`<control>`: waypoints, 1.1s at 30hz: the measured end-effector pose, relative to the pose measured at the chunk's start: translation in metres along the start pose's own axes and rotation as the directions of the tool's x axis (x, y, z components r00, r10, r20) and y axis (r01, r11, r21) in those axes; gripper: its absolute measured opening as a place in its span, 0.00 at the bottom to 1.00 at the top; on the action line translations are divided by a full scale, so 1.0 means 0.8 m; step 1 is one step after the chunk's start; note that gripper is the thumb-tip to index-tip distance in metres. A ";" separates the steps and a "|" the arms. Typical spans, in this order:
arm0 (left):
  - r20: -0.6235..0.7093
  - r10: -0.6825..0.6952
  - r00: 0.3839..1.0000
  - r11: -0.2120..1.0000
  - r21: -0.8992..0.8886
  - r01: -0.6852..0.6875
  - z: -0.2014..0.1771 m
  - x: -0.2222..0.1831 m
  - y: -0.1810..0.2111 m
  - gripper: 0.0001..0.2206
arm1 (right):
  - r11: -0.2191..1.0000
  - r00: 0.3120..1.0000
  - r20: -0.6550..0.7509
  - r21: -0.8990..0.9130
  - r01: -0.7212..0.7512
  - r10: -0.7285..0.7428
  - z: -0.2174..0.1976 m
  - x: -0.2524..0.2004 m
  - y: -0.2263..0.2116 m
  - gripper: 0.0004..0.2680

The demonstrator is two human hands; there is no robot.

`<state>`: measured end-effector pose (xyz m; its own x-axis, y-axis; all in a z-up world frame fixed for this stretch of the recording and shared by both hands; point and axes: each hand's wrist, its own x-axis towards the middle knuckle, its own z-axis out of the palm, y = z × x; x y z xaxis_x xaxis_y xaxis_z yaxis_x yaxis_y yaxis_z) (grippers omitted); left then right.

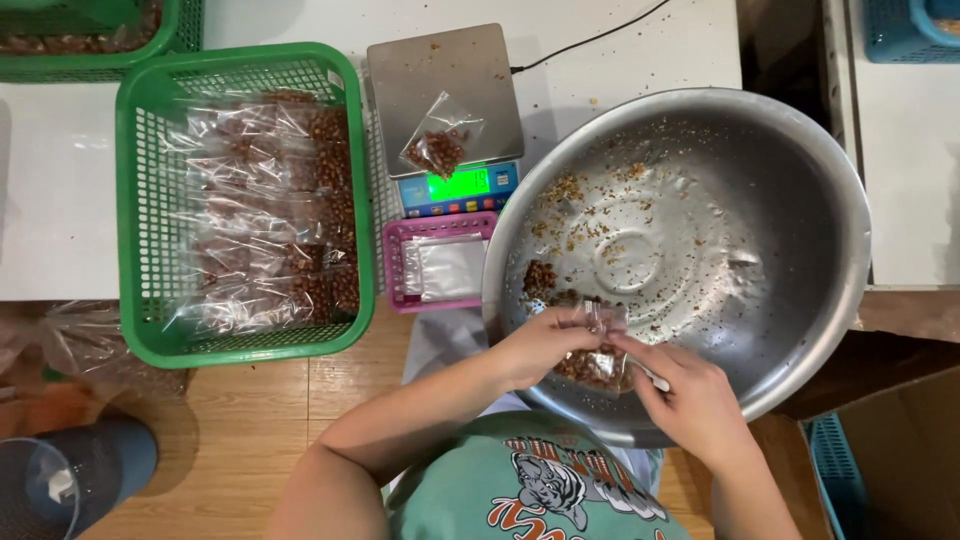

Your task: Packing and weighing small portions of nuts into plastic bags using a spoon and a digital scale.

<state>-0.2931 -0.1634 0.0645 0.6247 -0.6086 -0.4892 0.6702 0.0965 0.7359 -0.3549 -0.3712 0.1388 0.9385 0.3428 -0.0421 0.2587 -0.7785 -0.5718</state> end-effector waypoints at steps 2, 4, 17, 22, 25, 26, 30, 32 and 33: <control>-0.026 -0.070 0.997 0.998 -0.004 0.070 0.001 -0.004 0.007 0.10 | 0.999 0.999 0.038 0.015 -0.030 0.029 0.002 -0.001 0.001 0.17; -0.047 -0.139 0.989 0.990 -0.009 0.138 0.005 -0.008 0.019 0.10 | 0.998 0.995 0.074 0.026 -0.063 0.060 0.005 -0.001 0.004 0.17; 0.030 0.005 1.000 0.978 0.208 -0.011 -0.005 -0.034 0.011 0.08 | 0.932 0.923 0.200 -0.229 -0.282 0.329 0.022 0.011 0.016 0.25; 0.059 0.232 0.971 0.857 0.459 -0.232 -0.046 -0.085 0.148 0.14 | 0.907 0.905 0.090 -0.114 -0.406 0.416 0.020 0.010 0.025 0.21; -0.454 0.122 0.882 0.935 0.351 0.051 -0.108 -0.064 0.218 0.11 | 0.884 0.883 0.056 -0.066 -0.463 0.467 0.025 0.003 0.026 0.20; -0.447 0.336 0.829 0.865 0.495 -0.084 -0.136 -0.052 0.237 0.10 | 0.903 0.903 0.018 -0.002 -0.429 0.429 0.028 0.000 0.026 0.20; -0.372 0.453 0.810 0.590 0.807 0.041 -0.289 0.083 0.241 0.18 | 0.890 0.892 -0.021 0.076 -0.449 0.452 0.043 -0.010 0.027 0.20; -0.450 0.494 0.744 0.528 0.835 0.155 -0.300 0.107 0.231 0.16 | 0.879 0.881 -0.005 0.073 -0.472 0.473 0.048 -0.014 0.028 0.20; -0.515 0.531 0.673 0.466 0.841 0.275 -0.306 0.120 0.227 0.15 | 0.861 0.864 0.014 0.073 -0.503 0.504 0.050 -0.016 0.028 0.20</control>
<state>-0.0137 -0.0113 0.0365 0.9827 0.0472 -0.1792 0.1475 -0.7849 0.6018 -0.3703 -0.3717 0.0936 0.9377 -0.0889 -0.3359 -0.2665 -0.8044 -0.5310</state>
